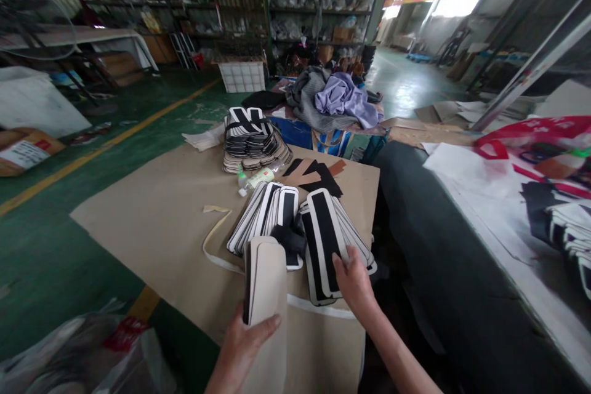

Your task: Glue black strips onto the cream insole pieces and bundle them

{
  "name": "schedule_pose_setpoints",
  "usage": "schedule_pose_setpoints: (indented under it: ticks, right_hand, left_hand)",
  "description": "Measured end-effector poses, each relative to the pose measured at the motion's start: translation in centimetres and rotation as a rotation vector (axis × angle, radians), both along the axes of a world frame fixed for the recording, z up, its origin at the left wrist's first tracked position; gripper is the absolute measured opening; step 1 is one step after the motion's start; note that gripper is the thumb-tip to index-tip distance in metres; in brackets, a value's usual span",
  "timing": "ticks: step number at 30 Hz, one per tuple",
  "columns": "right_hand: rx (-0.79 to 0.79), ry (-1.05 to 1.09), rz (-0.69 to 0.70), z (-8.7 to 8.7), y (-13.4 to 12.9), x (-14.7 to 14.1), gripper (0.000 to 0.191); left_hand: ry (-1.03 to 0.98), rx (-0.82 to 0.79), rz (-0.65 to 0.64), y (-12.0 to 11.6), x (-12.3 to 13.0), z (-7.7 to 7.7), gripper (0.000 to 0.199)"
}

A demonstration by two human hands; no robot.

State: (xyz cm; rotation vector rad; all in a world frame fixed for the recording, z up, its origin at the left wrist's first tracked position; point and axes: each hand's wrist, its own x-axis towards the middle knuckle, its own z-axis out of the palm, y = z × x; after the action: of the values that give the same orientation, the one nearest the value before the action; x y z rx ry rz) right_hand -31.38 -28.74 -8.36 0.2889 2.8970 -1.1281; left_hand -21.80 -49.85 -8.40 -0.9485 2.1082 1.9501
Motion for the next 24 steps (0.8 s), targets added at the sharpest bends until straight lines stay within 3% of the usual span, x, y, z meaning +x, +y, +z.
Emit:
schedule_pose_setpoints:
  ticks: [4,6,8,11,14,19,24]
  right_hand:
    - [-0.294,0.129,0.080,-0.3,-0.3,4.1,0.052]
    - [-0.319,0.117,0.153,0.1,-0.6,5.9,0.046]
    - [-0.182,0.103,0.186,1.0,-0.8,7.2,0.039]
    - [0.152,0.103,0.261,2.5,-1.8,8.6,0.034]
    - [0.361,0.140,0.418,2.8,-3.7,10.0,0.045]
    - [0.484,0.250,0.548,0.8,-6.0,12.1,0.055]
    - [0.491,0.294,0.535,-0.6,-6.3,13.8,0.054]
  left_hand:
    - [-0.006,0.283,0.045,1.9,-0.2,2.4,0.074]
    - [0.008,0.370,0.073,2.7,-0.2,3.2,0.076]
    - [0.009,0.377,0.096,3.3,-0.1,3.5,0.076]
    - [-0.009,0.295,0.128,4.0,0.3,2.9,0.070]
    - [-0.008,0.175,0.165,4.4,0.7,2.1,0.063]
    - [-0.068,0.105,0.166,4.8,1.2,1.7,0.061]
    - [-0.135,-0.031,0.100,4.4,1.7,1.3,0.066]
